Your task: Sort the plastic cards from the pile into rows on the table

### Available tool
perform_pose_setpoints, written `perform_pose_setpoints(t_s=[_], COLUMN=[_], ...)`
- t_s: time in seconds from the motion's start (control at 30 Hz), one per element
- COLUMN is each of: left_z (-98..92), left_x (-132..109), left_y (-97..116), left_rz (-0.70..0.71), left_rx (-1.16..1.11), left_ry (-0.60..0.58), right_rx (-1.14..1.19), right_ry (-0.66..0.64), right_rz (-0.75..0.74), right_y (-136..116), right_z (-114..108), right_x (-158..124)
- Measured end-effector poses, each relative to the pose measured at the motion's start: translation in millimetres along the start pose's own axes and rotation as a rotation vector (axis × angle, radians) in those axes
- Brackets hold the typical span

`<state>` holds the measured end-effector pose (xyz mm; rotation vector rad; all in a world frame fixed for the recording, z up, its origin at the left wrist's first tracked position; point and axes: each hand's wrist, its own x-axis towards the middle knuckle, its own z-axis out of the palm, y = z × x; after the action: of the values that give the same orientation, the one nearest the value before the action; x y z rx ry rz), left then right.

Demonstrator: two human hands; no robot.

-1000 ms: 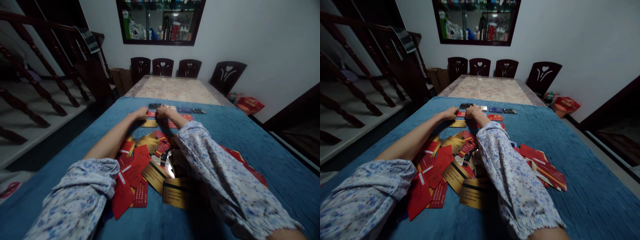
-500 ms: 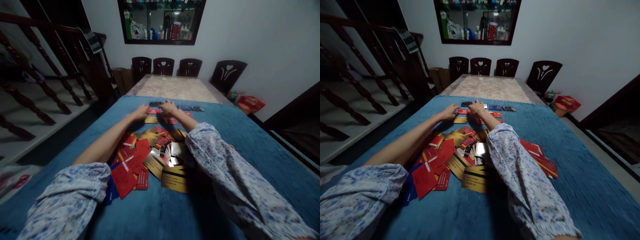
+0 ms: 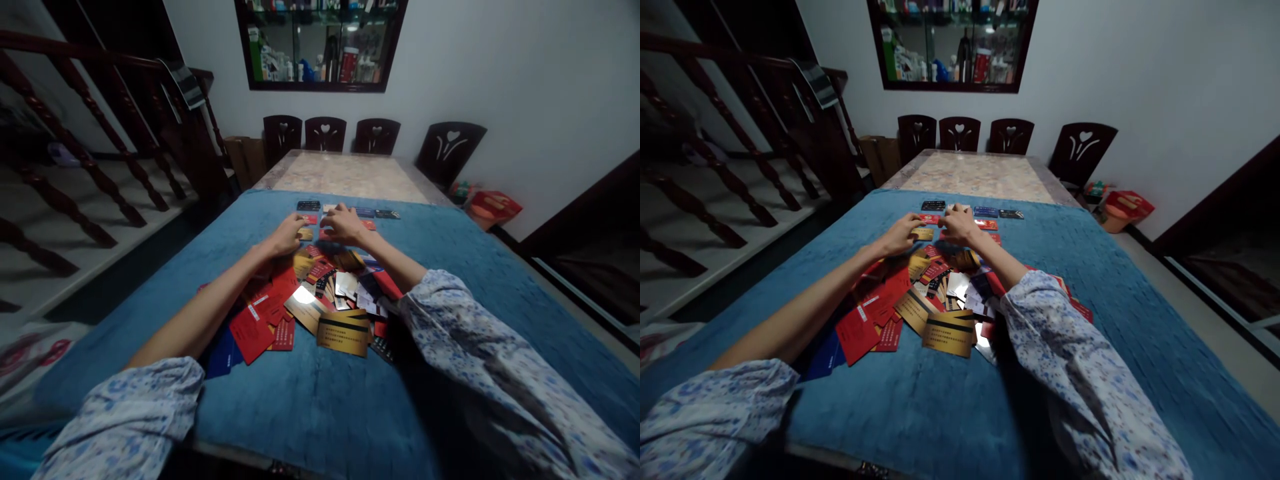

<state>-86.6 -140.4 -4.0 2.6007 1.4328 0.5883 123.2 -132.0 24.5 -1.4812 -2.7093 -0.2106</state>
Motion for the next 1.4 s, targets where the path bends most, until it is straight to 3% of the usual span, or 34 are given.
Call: perform_pose_setpoints(t_s=[0.3, 0.5, 0.8, 1.1, 1.4], left_z=[14.0, 24.9, 34.8, 48.4, 42.9], left_x=[-22.0, -30.9, -37.6, -41.3, -29.9], left_y=[44.4, 64.7, 94.4, 93.6, 103.9], left_rz=[0.073, 0.074, -0.01, -0.009, -0.07], left_rx=[-0.065, -0.068, 0.051, 0.049, 0.07], left_ry=[0.019, -0.008, -0.115, -0.137, -0.144], right_rx=[0.023, 0.074, 0.092, 0.114, 0.115], right_ry=[0.009, 0.002, -0.083, -0.106, -0.151], right_rz=[0.106, 0.209, 0.282, 0.334, 0.295], right_y=[9.0, 10.4, 5.7, -3.2, -7.1], right_z=[-6.5, -1.0, 12.9, 14.3, 11.8], right_x=[-63.0, -87.4, -94.6, -95.9, -96.0])
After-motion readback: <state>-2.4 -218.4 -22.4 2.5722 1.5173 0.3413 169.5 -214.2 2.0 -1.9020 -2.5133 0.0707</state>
